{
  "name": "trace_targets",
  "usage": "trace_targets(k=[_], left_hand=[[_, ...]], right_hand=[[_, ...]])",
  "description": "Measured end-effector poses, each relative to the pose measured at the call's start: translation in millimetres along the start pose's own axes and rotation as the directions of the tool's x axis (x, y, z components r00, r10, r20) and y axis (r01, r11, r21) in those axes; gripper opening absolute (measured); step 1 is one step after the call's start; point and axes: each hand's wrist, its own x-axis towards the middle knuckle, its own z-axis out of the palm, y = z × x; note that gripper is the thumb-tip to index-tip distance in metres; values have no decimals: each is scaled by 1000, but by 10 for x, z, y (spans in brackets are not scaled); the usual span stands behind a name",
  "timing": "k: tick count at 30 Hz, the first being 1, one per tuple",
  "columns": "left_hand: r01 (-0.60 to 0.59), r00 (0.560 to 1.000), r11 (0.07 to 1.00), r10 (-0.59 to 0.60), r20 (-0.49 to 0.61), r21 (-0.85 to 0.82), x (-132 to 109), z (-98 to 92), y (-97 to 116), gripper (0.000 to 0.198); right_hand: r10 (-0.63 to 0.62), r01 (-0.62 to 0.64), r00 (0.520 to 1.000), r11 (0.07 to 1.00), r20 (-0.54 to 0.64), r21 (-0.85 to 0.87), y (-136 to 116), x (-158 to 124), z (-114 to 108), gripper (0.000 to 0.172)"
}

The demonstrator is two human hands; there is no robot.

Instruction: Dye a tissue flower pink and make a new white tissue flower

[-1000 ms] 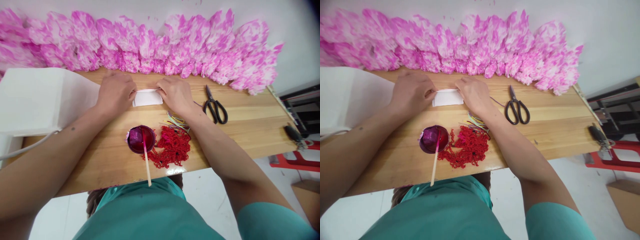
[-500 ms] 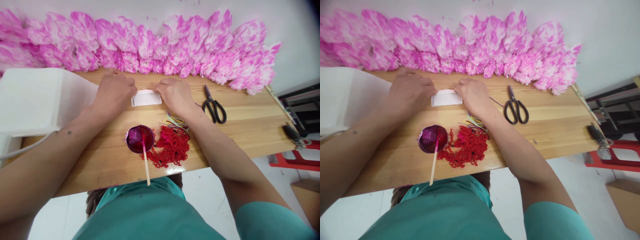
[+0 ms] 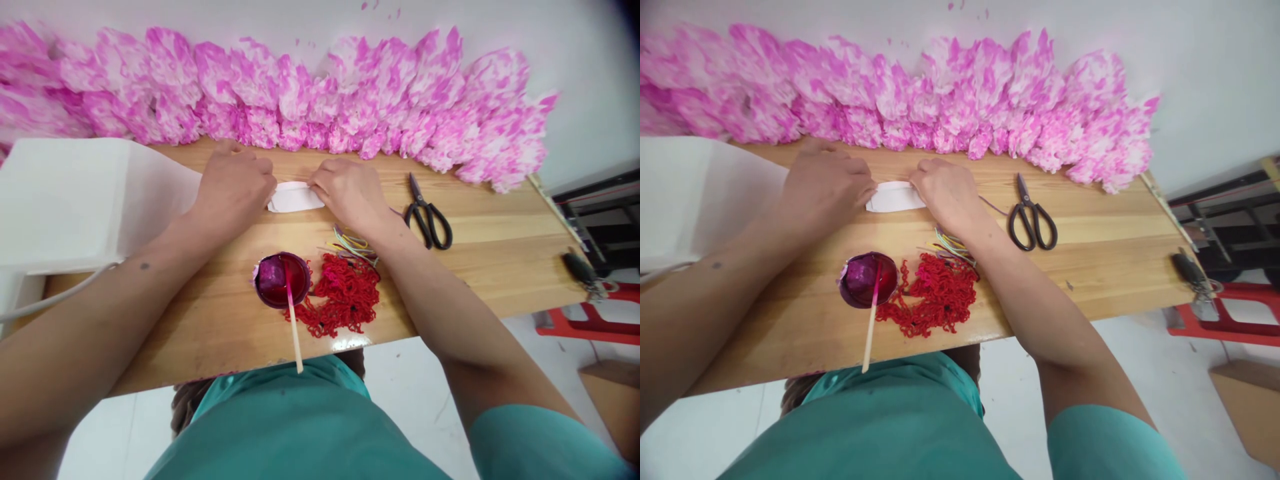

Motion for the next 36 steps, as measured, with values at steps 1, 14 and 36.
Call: trace_targets(k=[1, 14, 36], left_hand=[[5, 1000, 1000, -5, -2, 2, -2, -2, 4, 35], [347, 933, 900, -359, 4, -264, -6, -64, 153, 23], [99, 985, 964, -129, -112, -246, -24, 16, 89, 26]], right_hand=[[-13, 13, 1000, 1000, -11, 21, 16, -3, 8, 27], [62, -18, 996, 838, -63, 545, 186, -17, 63, 20], [60, 12, 994, 770, -91, 638, 156, -13, 71, 37]])
